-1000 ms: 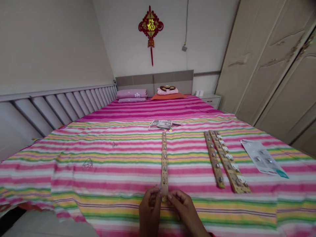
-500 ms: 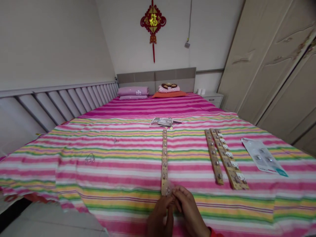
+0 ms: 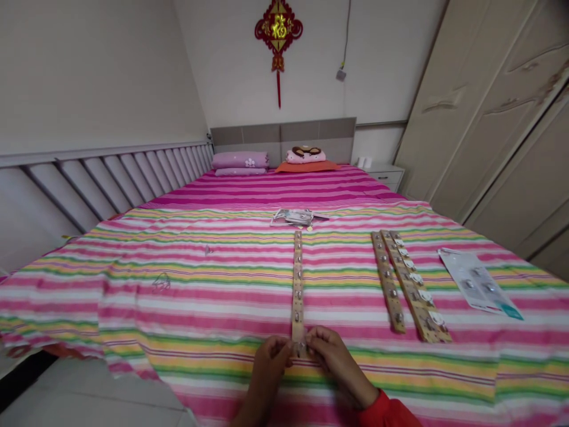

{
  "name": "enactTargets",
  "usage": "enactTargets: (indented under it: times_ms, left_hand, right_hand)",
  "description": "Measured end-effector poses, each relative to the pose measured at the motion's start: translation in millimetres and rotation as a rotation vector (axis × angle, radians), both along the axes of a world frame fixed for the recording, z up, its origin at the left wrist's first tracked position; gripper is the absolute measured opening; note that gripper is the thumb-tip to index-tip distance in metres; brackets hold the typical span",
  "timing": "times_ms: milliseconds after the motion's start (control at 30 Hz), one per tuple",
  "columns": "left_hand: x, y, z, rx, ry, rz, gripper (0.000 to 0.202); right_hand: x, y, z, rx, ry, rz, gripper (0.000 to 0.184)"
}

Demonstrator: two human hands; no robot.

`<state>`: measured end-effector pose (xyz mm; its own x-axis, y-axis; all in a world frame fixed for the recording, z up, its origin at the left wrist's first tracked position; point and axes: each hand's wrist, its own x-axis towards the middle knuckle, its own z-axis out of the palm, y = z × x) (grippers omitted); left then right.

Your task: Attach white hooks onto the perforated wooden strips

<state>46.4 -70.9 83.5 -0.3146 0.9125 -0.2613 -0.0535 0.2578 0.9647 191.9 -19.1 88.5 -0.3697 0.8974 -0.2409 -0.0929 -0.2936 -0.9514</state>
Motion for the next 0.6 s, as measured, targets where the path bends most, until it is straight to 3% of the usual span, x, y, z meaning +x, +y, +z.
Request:
enactTargets:
  times_ms: [167,333,600]
  left_hand:
    - [5,1,-5.4,0.063,0.036,0.030,0.031]
    - [1,6,-6.7,0.022,0.046,-0.013,0.032]
    - [3,9,-1.0,-0.018,0.050,-0.007,0.035]
  right_hand:
    - [-2,6,-6.7,0.095,-0.142,-0.014,0.016]
    - [-4,7,-11.2,0.213,-0.299,-0.063,0.016]
    - [-9,10,-5.9,0.398,-0.459,-0.023,0.021]
